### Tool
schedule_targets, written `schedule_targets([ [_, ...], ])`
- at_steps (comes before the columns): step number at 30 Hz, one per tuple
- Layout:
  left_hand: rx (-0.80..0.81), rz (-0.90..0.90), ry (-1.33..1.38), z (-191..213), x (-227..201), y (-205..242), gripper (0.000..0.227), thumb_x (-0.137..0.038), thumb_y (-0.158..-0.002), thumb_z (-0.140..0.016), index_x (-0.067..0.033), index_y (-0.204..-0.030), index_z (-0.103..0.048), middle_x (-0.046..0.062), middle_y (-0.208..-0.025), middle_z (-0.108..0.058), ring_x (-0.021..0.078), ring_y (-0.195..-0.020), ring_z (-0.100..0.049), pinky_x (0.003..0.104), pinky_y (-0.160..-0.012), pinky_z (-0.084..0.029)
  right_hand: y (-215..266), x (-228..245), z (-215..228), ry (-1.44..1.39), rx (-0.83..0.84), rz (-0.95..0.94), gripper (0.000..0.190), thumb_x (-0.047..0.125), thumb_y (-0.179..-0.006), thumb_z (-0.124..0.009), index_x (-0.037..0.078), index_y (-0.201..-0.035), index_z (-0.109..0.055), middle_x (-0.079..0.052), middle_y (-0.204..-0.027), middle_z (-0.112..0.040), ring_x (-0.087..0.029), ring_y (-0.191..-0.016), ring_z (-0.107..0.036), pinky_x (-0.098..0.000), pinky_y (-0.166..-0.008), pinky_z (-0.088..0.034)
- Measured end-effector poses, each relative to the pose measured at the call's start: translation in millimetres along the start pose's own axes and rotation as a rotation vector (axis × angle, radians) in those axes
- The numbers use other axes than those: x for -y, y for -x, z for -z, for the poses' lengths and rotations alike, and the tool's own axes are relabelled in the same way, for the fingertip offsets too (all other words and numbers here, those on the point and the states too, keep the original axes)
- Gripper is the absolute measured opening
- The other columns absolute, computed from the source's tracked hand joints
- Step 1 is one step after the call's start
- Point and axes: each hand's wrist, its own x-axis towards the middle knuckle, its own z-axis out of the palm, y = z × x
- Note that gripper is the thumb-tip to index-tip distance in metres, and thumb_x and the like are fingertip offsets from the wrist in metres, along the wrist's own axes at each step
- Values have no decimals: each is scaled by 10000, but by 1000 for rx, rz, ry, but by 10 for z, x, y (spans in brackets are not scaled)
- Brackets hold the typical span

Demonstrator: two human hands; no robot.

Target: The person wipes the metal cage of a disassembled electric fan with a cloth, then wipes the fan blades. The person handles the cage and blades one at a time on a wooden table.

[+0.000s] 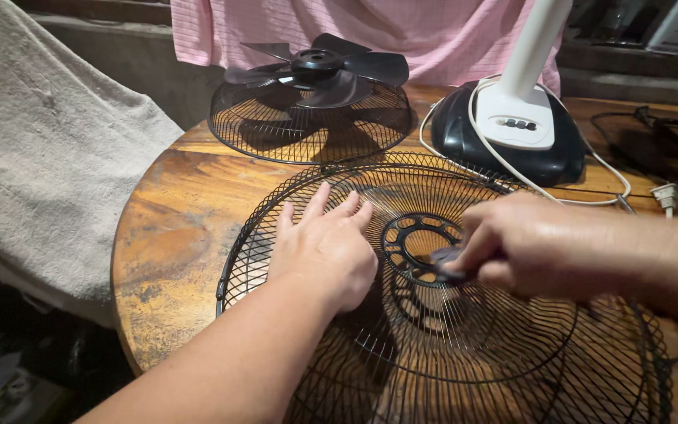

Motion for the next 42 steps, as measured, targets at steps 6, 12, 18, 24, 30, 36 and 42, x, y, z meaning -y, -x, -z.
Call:
schedule_targets([
  [6,22,2,1,50,-30,14,694,-182,-877,-496,-274,-1543,-323,-69,-1648,-201,218,-1539,-68,550,-1209,-88,-337,130,-17,-135,-266,-122,468,110,-815,-703,287,-1246,-753,-25,-1046,-650,-211,-920,-703,-366,-819,-578],
  [12,26,16,15,64,-27,38,728,-177,-868,-506,-290,-1565,-329,-73,-1677,-187,217,-1533,-54,553,-1205,-65,-200,307,-146,78,-137,-362,417,224,-867,-711,264,-1282,-718,-82,-1094,-596,-261,-1052,-650,-412,-923,-532],
  [18,22,27,0,19,-29,6,691,-176,-872,-493,-285,-1534,-327,-77,-1648,-181,207,-1534,-55,563,-1205,-63,163,587,-131,48,-32,-394,304,332,-859,-710,238,-1141,-775,-63,-1063,-630,-251,-1083,-658,-394,-978,-528],
  [24,27,24,-16,4,-30,3,675,-194,-895,-467,-287,-1547,-320,-79,-1656,-178,211,-1542,-56,572,-1208,-68,100,615,181,-272,27,-441,382,219,-885,-625,254,-1225,-795,-128,-904,-792,-304,-855,-806,-425,-825,-622],
  [30,32,32,11,53,-51,25,700,-207,-903,-479,-308,-1576,-314,-100,-1653,-171,197,-1541,-43,570,-1210,-61,-421,517,23,-238,-292,-345,366,230,-861,-680,210,-1219,-751,-171,-1061,-687,-315,-911,-756,-403,-870,-585],
  [36,52,37,11,42,-59,24,688,-250,-900,-498,-308,-1557,-305,-97,-1663,-167,192,-1533,-41,556,-1203,-72,-317,592,-100,-166,-242,-57,489,223,-761,-766,178,-1247,-736,-123,-1108,-628,-283,-1083,-641,-373,-948,-501],
  [42,18,43,14,26,-30,16,666,-214,-908,-454,-307,-1555,-325,-100,-1650,-182,193,-1538,-61,549,-1208,-82,-32,477,37,-21,7,99,408,234,-804,-748,219,-1211,-778,-91,-994,-590,-258,-952,-637,-396,-834,-512],
])
